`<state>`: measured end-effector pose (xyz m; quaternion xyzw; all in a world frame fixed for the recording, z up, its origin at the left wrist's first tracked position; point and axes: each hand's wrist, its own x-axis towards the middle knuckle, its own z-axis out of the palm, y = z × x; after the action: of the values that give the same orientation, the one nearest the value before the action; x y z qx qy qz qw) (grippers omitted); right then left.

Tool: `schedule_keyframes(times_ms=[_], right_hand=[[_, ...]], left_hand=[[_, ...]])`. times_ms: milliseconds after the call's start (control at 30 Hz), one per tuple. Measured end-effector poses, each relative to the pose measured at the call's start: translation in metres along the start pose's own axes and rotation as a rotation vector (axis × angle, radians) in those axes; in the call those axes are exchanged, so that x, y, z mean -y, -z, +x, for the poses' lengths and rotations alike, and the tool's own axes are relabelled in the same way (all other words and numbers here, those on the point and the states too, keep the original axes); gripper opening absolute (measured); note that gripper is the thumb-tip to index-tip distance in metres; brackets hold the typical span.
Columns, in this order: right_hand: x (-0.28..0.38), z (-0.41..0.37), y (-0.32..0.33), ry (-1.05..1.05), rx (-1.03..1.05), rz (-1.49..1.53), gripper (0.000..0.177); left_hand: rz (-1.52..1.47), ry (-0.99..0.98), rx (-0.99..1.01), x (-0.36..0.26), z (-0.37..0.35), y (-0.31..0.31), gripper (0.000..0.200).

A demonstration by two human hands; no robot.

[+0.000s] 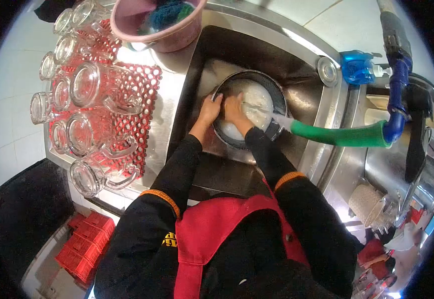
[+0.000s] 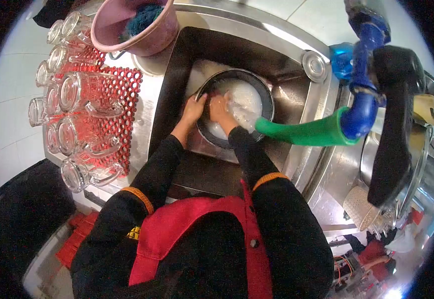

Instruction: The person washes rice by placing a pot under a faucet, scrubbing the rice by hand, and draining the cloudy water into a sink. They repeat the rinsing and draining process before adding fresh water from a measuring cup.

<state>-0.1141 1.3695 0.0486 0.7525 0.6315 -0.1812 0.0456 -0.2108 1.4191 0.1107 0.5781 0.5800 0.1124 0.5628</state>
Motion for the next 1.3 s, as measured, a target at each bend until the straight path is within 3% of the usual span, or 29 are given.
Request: schedule_keyframes(times_ms=[33,67,167,200,367,400,500,533,600,700,733,800,833,900,933,967,1033,1133,1167,1233,1300], right_hand=[[-0.006,0.012,0.004,0.058,0.288,-0.219,0.031],[-0.013,0.016,0.001,0.061,0.289,-0.215,0.031],[-0.054,0.015,-0.007,-0.197,-0.012,-0.253,0.024],[-0.066,0.006,-0.013,-0.196,-0.01,-0.258,0.024],[-0.096,-0.066,-0.054,-0.206,-0.115,1.431,0.035],[-0.089,-0.065,-0.047,-0.209,-0.117,1.43,0.035],[-0.05,-0.047,-0.033,-0.554,0.283,1.085,0.048],[-0.044,-0.051,-0.032,-0.555,0.281,1.085,0.048],[-0.033,-0.059,-0.031,-0.536,0.339,1.697,0.044],[-0.018,-0.034,-0.021,-0.664,0.433,1.666,0.05],[-0.021,-0.031,-0.02,-0.664,0.43,1.666,0.05],[-0.038,-0.024,-0.043,-0.403,0.336,1.831,0.04],[-0.044,-0.019,-0.046,-0.405,0.336,1.829,0.04],[-0.056,-0.007,-0.048,-0.824,0.065,1.537,0.034],[-0.065,-0.002,-0.059,-0.79,0.011,1.908,0.039],[-0.066,0.003,-0.048,-0.788,0.01,1.908,0.039],[-0.064,0.004,-0.006,-1.05,0.027,2.089,0.052],[-0.055,-0.006,0.021,-1.08,0.004,2.214,0.064],[-0.065,0.002,0.002,-1.079,-0.001,2.214,0.064],[-0.096,0.025,-0.055,-1.004,-0.05,2.496,0.066],[-0.087,0.015,-0.04,-1.034,-0.095,2.54,0.065]], left_hand=[[0.039,-0.027,0.007,0.003,0.002,0.0,0.04],[0.042,-0.023,0.004,0.013,0.006,-0.002,0.04],[0.087,-0.108,-0.025,0.028,0.016,-0.008,0.032],[0.048,-0.098,-0.023,0.028,0.015,-0.009,0.03],[0.006,-0.115,-0.015,0.012,0.003,-0.005,0.028],[-0.02,-0.153,-0.044,0.015,0.004,-0.008,0.027],[-0.036,-0.174,-0.07,0.019,0.007,-0.009,0.025],[-0.029,-0.155,-0.067,0.019,0.007,-0.009,0.025],[-0.015,-0.164,-0.073,0.028,0.015,-0.013,0.024],[-0.016,-0.173,-0.074,0.028,0.014,-0.011,0.024],[-0.035,-0.171,-0.067,0.026,0.012,-0.011,0.025],[0.012,-0.174,-0.08,0.027,0.013,-0.011,0.025],[0.061,-0.177,-0.093,0.028,0.014,-0.012,0.025],[0.047,-0.174,-0.08,0.021,0.01,-0.01,0.026],[0.036,-0.171,-0.069,0.018,0.007,-0.008,0.027],[0.036,-0.172,-0.069,0.02,0.009,-0.009,0.027],[0.0,-0.222,-0.078,0.03,0.016,-0.013,0.03],[0.022,-0.195,-0.017,0.028,0.017,-0.011,0.032],[0.02,-0.198,-0.015,0.027,0.017,-0.01,0.032],[0.021,-0.135,0.023,0.026,0.016,-0.008,0.045],[0.037,-0.083,0.043,0.014,0.01,-0.002,0.053]])
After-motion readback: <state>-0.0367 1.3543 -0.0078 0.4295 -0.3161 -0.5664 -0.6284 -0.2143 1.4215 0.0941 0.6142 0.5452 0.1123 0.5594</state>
